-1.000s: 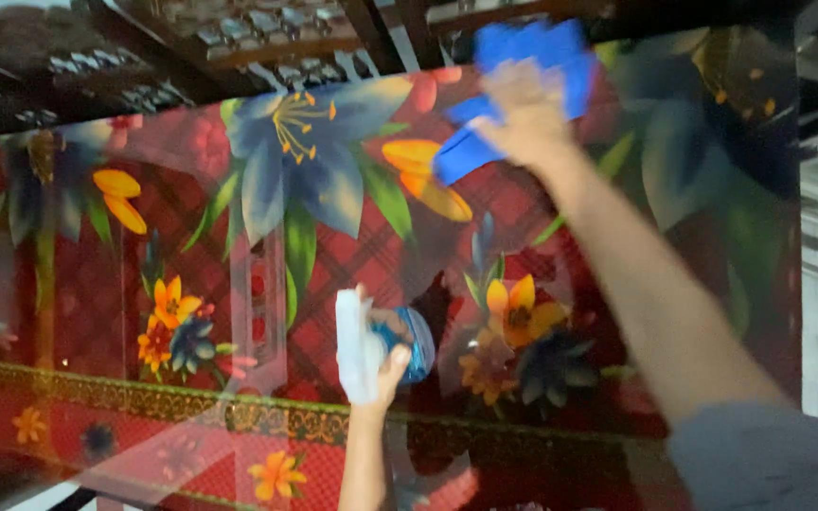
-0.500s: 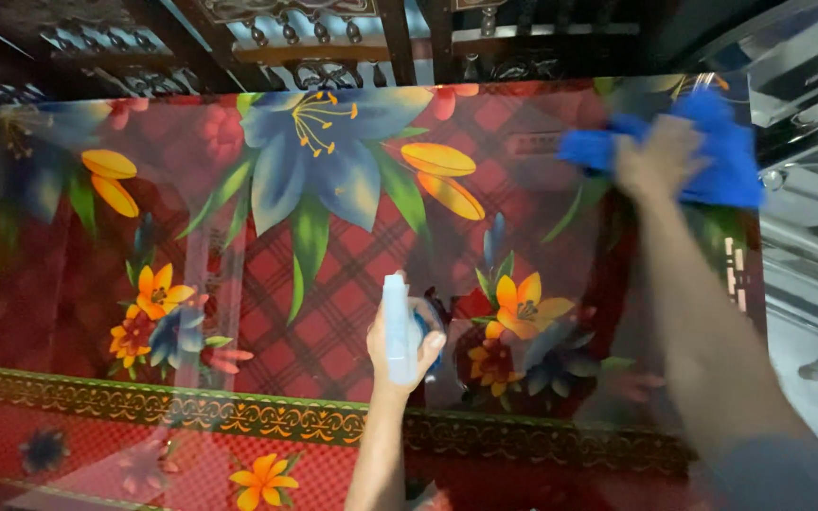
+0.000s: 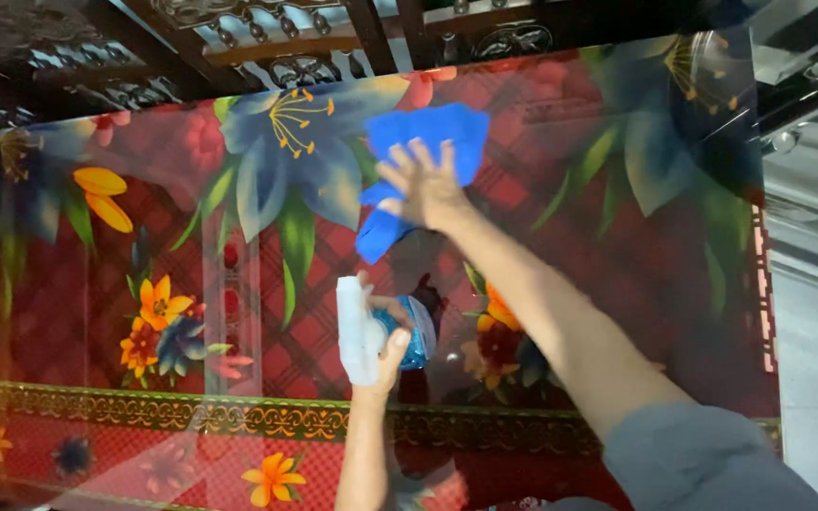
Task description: Cleaning the surface of a dining table using a spray cleaner and a cloth.
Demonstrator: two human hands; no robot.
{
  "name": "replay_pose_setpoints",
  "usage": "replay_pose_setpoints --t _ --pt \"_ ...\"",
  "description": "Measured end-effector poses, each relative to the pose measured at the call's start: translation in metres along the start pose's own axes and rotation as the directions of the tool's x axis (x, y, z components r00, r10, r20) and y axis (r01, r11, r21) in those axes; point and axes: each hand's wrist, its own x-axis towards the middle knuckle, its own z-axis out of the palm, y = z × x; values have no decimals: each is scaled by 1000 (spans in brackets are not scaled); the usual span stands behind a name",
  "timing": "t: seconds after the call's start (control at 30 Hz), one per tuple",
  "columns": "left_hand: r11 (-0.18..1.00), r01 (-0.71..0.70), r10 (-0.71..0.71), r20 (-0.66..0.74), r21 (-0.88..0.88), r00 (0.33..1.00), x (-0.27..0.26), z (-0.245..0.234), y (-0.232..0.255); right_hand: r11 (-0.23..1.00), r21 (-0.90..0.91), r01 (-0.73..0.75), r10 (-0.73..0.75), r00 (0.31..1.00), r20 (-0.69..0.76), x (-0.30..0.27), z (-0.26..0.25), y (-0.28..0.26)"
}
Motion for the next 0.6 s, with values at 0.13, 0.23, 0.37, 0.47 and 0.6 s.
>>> replay_pose_setpoints --t 0.13,0.23,0.37,0.47,0.6 --pt "995 100 -101 -43 -18 994 4 11 15 974 119 -192 166 966 200 -37 -63 126" --pt "983 169 -175 -76 -73 982 -11 13 2 949 37 -314 295 921 255 -70 -141 196" --pt "979 188 -181 -85 80 980 -9 13 5 750 -161 -642 631 621 465 -105 -216 235" --pt "979 174 -164 -96 106 982 -14 10 4 594 -210 -776 775 483 408 -127 -228 229" --pt "927 318 -307 -87 199 948 -18 10 36 389 -349 -853 895 259 363 -123 -197 175"
